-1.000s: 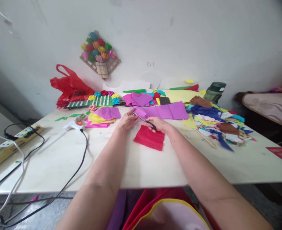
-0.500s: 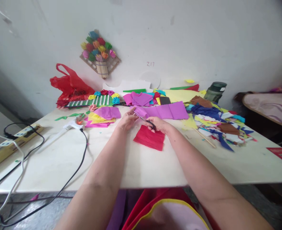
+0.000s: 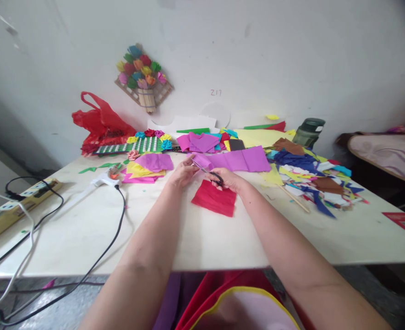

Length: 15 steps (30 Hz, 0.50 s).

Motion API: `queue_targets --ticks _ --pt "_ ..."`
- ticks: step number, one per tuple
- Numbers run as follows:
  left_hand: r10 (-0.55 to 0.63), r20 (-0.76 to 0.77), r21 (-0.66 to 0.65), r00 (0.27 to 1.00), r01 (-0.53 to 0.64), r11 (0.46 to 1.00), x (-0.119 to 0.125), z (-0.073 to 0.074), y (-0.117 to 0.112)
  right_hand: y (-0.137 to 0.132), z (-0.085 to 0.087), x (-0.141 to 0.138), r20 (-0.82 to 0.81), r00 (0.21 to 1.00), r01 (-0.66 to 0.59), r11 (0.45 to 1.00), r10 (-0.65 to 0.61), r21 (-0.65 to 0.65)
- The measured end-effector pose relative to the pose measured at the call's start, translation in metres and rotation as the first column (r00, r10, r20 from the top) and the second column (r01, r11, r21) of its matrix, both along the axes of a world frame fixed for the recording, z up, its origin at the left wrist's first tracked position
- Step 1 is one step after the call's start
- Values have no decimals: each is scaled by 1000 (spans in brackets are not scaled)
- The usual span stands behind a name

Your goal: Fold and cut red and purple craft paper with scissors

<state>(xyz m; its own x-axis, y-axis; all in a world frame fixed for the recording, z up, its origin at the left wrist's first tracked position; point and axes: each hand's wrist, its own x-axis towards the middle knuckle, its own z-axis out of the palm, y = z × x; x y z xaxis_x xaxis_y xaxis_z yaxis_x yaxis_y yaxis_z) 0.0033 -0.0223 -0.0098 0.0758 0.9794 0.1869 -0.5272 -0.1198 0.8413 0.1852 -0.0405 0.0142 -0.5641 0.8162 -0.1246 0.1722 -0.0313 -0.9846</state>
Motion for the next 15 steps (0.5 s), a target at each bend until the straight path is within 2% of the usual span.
queue_targets --ticks 15 --pt "15 -16 -4 1000 -15 1000 -1 0 -1 2 -2 -4 -62 997 47 999 -48 -23"
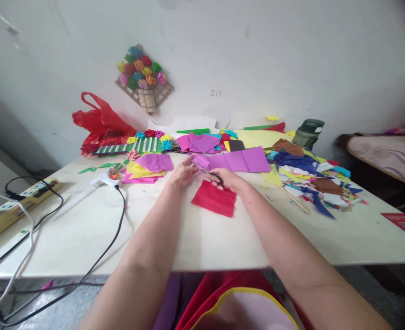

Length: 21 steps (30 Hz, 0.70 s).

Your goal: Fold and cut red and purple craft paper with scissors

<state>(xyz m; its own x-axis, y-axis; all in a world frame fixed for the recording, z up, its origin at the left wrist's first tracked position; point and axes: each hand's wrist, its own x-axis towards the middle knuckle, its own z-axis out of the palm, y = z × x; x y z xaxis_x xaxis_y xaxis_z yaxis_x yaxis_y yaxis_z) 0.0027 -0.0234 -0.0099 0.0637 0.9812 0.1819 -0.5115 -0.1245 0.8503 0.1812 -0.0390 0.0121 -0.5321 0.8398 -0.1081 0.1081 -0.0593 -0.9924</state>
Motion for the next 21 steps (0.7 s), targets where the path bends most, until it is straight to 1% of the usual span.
queue_targets --ticks 4,7,12,15,21 --pt "-6 0 -12 1000 6 1000 0 1 -1 -2 0 1 42 999 -19 1000 18 14" --pt "-18 -4 -13 1000 18 1000 0 2 -2 -1 0 4 71 996 -64 998 62 29" --pt "-37 0 -15 999 37 999 0 3 -3 6 -6 7 63 991 -123 991 119 56" --pt "-42 10 -7 999 42 999 0 2 -2 6 -7 7 47 992 -116 992 113 57" --pt "-42 24 9 999 42 999 1 0 -2 0 0 3 57 995 -80 996 78 30"
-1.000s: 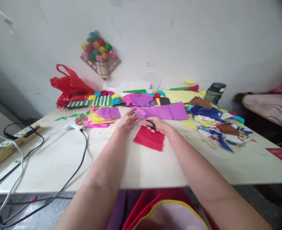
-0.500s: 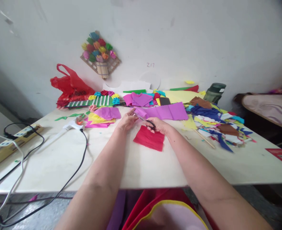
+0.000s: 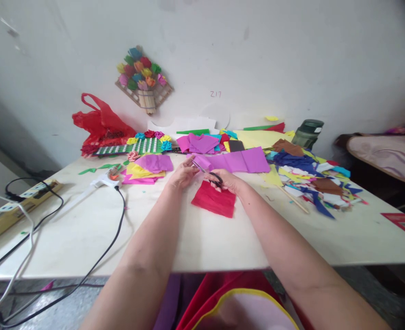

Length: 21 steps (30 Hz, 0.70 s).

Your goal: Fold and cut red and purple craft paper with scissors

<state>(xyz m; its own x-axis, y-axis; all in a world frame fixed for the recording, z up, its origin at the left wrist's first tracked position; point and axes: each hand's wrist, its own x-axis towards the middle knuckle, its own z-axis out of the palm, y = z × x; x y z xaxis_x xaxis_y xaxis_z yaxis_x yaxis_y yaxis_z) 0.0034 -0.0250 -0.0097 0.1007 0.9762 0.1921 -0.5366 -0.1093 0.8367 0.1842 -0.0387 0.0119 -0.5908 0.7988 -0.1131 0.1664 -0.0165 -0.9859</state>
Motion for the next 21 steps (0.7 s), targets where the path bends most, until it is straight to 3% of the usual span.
queue_targets --ticks 21 --pt "33 -37 5 999 -33 999 2 3 -3 -2 1 -3 -27 998 62 998 -62 -10"
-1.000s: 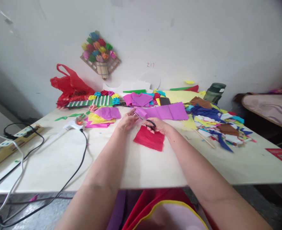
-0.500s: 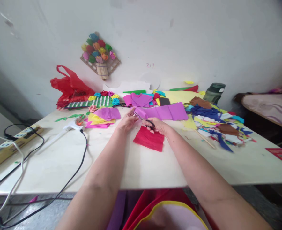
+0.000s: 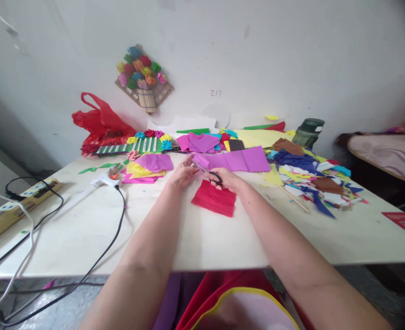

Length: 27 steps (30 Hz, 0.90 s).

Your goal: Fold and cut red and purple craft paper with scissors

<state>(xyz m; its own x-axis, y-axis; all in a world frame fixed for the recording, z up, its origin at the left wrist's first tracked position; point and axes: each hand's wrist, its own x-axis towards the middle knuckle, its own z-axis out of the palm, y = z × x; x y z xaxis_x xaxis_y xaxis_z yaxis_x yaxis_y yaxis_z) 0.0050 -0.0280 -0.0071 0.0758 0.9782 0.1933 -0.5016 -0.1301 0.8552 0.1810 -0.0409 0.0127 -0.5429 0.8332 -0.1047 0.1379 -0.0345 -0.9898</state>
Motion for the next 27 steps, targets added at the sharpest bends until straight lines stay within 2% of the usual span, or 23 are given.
queue_targets --ticks 4,12,22,27 --pt "10 5 -9 1000 -10 1000 -1 -2 2 2 -3 0 13 1000 -10 1000 10 0" --pt "15 44 -36 999 -13 999 -3 -3 8 6 -7 6 23 988 -152 988 151 38" --pt "-3 161 -53 987 12 999 0 2 3 7 -6 14 -5 980 -197 980 197 23" --pt "4 141 -88 990 9 996 -2 0 4 8 -4 20 -4 977 -211 977 211 35"
